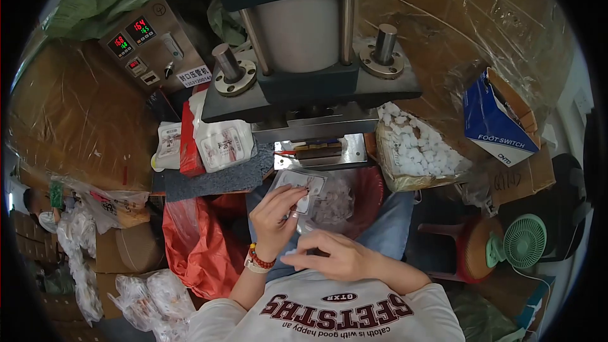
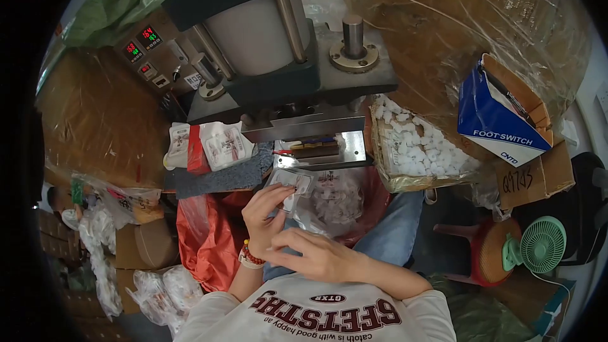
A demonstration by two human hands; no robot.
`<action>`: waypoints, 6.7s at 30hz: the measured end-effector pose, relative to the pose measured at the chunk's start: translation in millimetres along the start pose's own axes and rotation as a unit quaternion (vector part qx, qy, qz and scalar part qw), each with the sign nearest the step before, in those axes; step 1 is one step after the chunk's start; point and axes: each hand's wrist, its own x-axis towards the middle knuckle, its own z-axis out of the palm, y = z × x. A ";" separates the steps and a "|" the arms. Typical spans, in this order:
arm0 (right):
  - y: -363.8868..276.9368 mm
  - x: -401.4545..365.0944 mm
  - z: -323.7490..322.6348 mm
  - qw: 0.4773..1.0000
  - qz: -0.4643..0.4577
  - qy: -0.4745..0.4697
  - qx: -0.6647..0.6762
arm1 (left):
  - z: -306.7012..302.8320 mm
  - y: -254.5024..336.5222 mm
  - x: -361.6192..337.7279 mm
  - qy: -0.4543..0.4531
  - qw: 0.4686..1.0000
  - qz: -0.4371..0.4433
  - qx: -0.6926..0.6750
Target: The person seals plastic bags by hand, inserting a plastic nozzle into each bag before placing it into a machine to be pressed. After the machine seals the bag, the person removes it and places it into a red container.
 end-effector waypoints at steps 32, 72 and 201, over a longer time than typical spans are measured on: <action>20.8 -0.5 -37.8 0.996 0.064 0.022 -0.062 | -17.4 3.4 -4.9 -0.103 0.991 0.065 -0.057; 41.6 10.3 -14.9 0.988 0.061 0.128 -0.059 | -22.0 -2.5 -4.8 -0.016 0.999 0.008 -0.026; 45.5 -8.5 -42.0 0.869 0.273 0.275 0.309 | -29.7 -81.2 -26.8 -0.017 0.979 -0.202 0.006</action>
